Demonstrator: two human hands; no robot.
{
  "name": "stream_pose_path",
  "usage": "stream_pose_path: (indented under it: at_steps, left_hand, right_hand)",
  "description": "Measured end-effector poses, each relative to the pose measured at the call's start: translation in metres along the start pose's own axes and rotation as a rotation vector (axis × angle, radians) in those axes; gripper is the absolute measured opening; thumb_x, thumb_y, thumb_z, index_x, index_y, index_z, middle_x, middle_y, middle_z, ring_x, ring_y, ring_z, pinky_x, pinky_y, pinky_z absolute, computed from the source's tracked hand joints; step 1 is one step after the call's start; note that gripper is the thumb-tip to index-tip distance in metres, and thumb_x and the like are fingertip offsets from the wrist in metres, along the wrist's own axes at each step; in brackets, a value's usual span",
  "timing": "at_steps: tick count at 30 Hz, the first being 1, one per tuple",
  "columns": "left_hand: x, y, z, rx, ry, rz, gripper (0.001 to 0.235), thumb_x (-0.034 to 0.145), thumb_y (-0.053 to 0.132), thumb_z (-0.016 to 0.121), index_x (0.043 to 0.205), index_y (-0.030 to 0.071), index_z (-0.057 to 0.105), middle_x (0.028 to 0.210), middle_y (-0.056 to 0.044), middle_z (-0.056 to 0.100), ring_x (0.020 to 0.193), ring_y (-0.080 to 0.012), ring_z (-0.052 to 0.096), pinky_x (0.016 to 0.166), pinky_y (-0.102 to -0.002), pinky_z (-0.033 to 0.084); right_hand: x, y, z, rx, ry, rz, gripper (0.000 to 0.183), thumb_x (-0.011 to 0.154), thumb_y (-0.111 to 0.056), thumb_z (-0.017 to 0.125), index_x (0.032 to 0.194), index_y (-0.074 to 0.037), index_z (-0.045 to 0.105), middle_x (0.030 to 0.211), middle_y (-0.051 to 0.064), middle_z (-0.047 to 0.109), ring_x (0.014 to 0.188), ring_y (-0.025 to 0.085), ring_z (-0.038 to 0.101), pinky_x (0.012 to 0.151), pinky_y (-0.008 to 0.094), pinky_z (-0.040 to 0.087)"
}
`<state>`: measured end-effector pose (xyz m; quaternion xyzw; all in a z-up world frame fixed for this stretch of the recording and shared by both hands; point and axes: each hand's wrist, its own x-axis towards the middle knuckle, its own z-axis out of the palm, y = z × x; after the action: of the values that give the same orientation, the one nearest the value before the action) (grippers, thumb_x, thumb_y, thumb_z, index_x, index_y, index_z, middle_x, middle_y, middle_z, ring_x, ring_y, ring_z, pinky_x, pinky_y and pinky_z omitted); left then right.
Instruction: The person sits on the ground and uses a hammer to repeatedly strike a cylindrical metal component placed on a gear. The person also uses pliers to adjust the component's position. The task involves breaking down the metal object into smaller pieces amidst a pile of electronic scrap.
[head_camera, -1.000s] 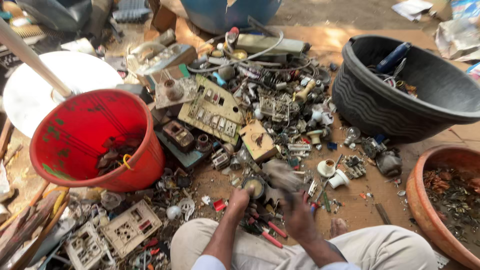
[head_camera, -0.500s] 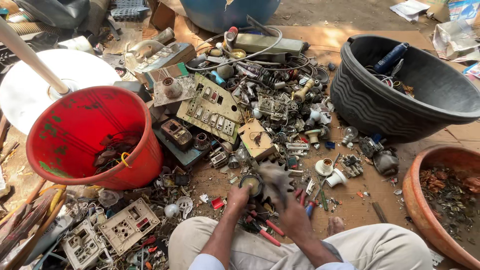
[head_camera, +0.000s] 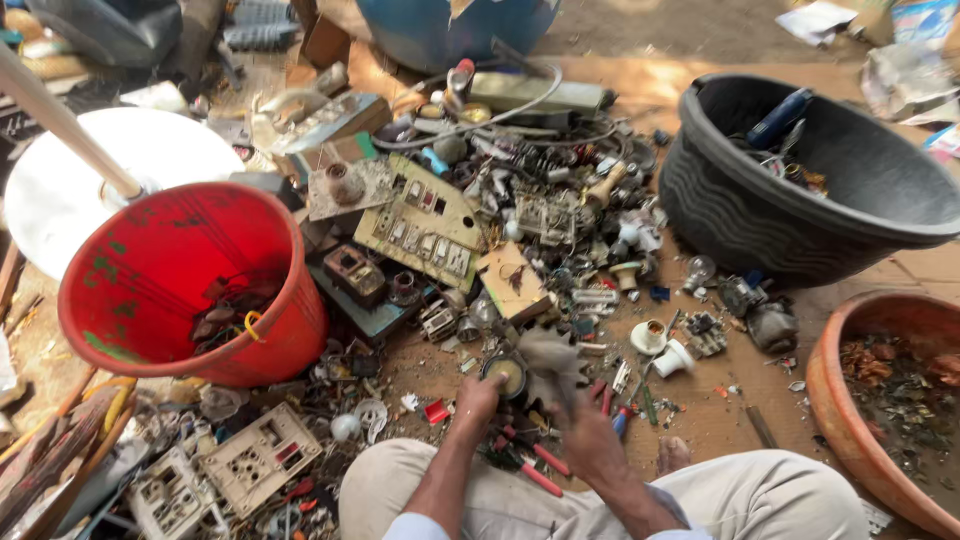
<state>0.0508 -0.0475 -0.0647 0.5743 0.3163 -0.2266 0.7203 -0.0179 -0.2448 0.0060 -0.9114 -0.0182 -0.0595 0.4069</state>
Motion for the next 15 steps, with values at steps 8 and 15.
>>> stream_pose_path:
  at_steps: [8,15]
  left_hand:
    - [-0.010,0.001,-0.001,-0.072,-0.049,0.081,0.035,0.090,0.026,0.066,0.110,-0.003,0.066,0.071,-0.019,0.067,0.044,-0.0276,0.062,0.039,-0.042,0.052]
    - [-0.016,0.009,-0.002,-0.032,-0.019,-0.014,0.037,0.093,0.027,0.068,0.105,-0.008,0.065,0.076,-0.019,0.068,0.048,-0.0262,0.064,0.042,-0.042,0.057]
  right_hand:
    - [-0.002,-0.028,-0.023,0.165,0.144,0.015,0.041,0.095,-0.038,0.057,0.107,0.000,0.065,0.076,0.016,0.067,0.067,0.026,0.064,0.060,0.041,0.054]
    - [0.002,0.017,0.004,0.171,0.064,-0.095,0.040,0.105,-0.039,0.053,0.088,-0.003,0.056,0.075,0.015,0.061,0.065,0.027,0.061,0.058,0.040,0.049]
